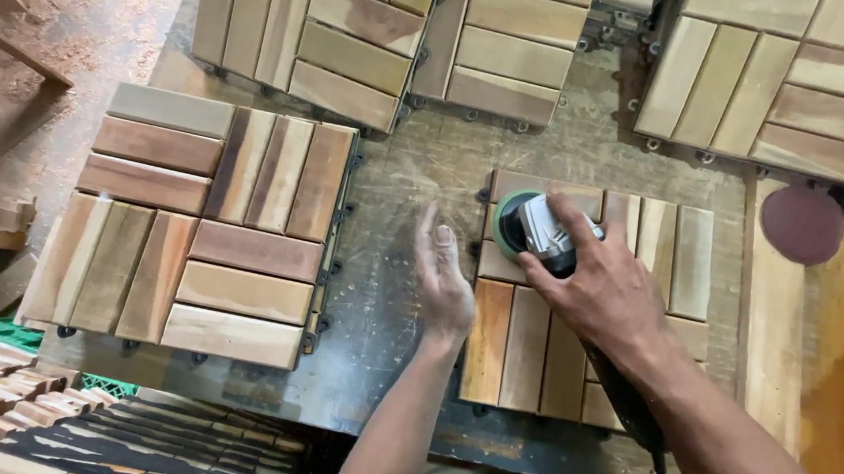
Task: The person uses a handheld orbital sander to smooth the surface of a wooden block composed of smaller rectangular pieces arranged in a pattern. The person moves the sander across the block's surface while holding it steady with the other hand.
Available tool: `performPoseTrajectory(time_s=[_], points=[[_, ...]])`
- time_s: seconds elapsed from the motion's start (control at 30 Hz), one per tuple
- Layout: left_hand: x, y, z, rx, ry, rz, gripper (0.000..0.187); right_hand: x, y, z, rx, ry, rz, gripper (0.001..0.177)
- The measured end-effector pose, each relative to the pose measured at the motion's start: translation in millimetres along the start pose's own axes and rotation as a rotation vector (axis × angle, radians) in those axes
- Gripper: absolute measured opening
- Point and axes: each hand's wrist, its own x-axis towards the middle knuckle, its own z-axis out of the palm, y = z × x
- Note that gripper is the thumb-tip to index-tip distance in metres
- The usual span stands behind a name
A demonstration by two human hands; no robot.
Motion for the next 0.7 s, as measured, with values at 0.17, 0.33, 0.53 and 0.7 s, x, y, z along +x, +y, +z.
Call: performPoseTrajectory(time_s=[0.17, 0.33, 0.53, 0.7], points=[[-10.3, 10.0, -18.5, -0.026, 0.025, 0.039, 0.059, 26.8, 38.6, 5.5, -0.018, 0.058, 0.047, 0.075], [-8.6, 10.5, -18.9, -0.059, 0.032, 0.098, 0.053, 38.1, 41.8, 5.5, -0.041, 0.107, 0.063, 0.078], [-9.5, 3.1, -13.9, 0.021, 0.033, 0.126, 0.050, -14.2, 3.6, 13.5, -0.022, -0.005, 0.004, 0.079], [-11.8, -5.4, -20.1, 0.036, -0.013, 0.070, 0.054, -29.5, 53.6, 27.2, -0.119, -0.043, 0.017, 0.082]])
